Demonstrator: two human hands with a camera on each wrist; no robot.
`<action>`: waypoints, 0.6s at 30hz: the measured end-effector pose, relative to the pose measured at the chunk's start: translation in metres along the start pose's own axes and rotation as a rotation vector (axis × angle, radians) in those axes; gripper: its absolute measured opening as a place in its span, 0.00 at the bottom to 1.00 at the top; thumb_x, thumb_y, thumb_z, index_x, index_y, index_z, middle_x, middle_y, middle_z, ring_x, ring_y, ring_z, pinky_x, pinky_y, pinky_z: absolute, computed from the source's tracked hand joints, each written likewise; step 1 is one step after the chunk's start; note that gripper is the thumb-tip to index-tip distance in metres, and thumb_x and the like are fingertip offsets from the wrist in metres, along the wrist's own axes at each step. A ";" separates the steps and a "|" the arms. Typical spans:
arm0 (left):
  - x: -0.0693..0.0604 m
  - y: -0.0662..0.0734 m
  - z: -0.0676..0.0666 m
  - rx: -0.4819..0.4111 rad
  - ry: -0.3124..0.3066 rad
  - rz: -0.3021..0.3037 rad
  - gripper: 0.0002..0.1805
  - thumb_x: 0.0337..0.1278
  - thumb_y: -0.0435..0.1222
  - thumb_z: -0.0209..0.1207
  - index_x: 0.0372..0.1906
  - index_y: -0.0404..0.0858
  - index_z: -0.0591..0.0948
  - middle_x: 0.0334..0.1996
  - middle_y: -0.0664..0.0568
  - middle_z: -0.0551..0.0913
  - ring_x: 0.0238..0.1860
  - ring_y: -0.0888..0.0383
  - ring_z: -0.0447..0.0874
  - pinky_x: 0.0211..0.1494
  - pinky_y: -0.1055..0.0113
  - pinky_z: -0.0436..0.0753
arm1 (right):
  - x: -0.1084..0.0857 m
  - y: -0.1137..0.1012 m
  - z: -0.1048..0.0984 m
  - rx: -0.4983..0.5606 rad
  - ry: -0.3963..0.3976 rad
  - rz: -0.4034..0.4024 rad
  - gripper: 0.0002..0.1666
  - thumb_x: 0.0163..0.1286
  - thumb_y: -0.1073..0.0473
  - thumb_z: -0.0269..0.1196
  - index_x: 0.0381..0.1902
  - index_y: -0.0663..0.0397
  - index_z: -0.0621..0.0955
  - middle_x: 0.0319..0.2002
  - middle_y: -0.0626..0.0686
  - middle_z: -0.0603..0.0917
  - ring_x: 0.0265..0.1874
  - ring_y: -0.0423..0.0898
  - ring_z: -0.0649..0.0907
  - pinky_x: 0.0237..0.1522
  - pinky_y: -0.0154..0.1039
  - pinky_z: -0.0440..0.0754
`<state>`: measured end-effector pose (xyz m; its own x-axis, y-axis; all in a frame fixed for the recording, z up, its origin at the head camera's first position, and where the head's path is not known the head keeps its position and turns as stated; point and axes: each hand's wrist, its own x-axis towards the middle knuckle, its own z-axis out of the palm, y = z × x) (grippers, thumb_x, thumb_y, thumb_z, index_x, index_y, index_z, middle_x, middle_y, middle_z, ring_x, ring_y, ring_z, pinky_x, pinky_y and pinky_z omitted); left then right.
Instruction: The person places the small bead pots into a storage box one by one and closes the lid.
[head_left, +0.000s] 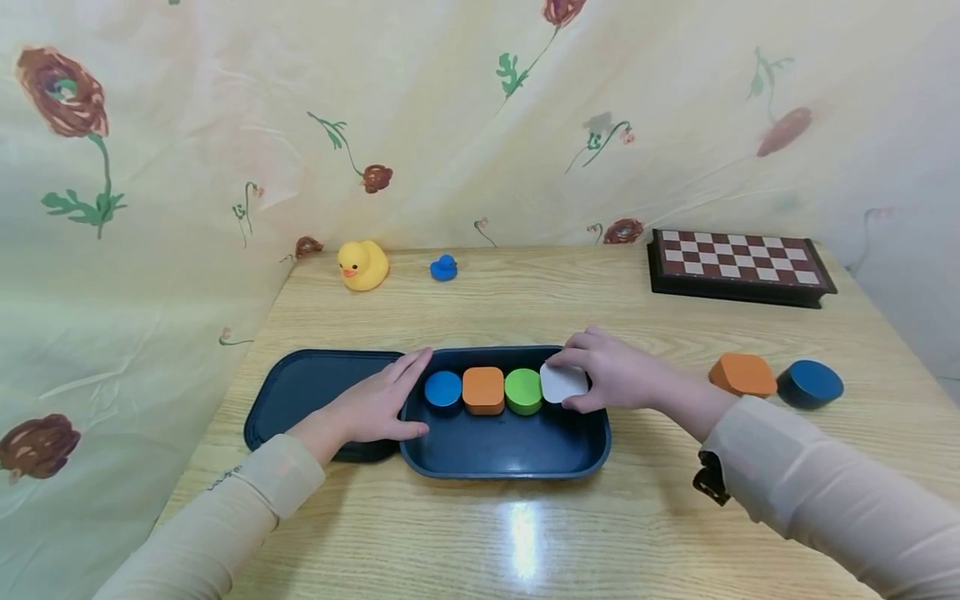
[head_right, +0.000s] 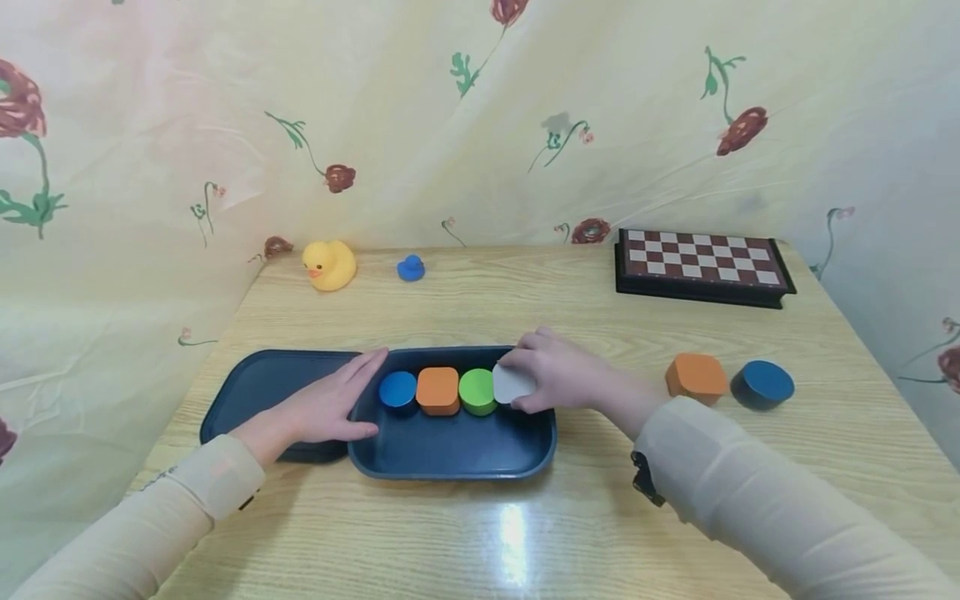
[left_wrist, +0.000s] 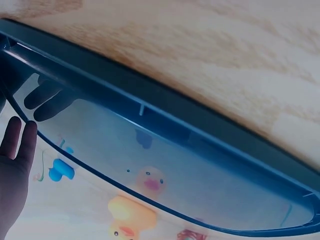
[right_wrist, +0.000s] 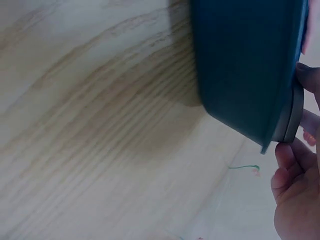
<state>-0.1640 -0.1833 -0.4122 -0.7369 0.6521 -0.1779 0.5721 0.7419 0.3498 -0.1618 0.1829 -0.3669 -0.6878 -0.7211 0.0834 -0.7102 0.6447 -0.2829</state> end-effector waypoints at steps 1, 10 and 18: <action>0.000 0.000 0.000 -0.002 -0.001 0.000 0.55 0.54 0.57 0.58 0.75 0.44 0.36 0.74 0.47 0.42 0.70 0.45 0.51 0.66 0.50 0.61 | -0.001 0.001 0.001 0.000 0.014 -0.004 0.27 0.51 0.49 0.71 0.48 0.54 0.82 0.43 0.52 0.80 0.40 0.49 0.73 0.38 0.43 0.75; 0.000 0.000 0.000 -0.003 -0.001 0.000 0.55 0.55 0.57 0.57 0.75 0.44 0.36 0.74 0.48 0.42 0.70 0.46 0.50 0.66 0.50 0.61 | -0.005 0.006 0.019 -0.057 0.143 -0.040 0.26 0.46 0.48 0.73 0.42 0.52 0.82 0.42 0.51 0.82 0.37 0.47 0.74 0.38 0.41 0.74; -0.001 -0.001 0.002 -0.016 0.005 -0.001 0.54 0.55 0.57 0.57 0.75 0.44 0.37 0.74 0.48 0.42 0.71 0.45 0.50 0.66 0.49 0.60 | -0.004 0.004 0.023 -0.131 0.125 -0.017 0.26 0.46 0.45 0.73 0.42 0.50 0.83 0.42 0.49 0.83 0.36 0.46 0.72 0.36 0.40 0.70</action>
<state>-0.1633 -0.1839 -0.4138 -0.7394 0.6504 -0.1740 0.5651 0.7401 0.3646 -0.1582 0.1822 -0.3903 -0.6834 -0.6999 0.2078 -0.7294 0.6664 -0.1545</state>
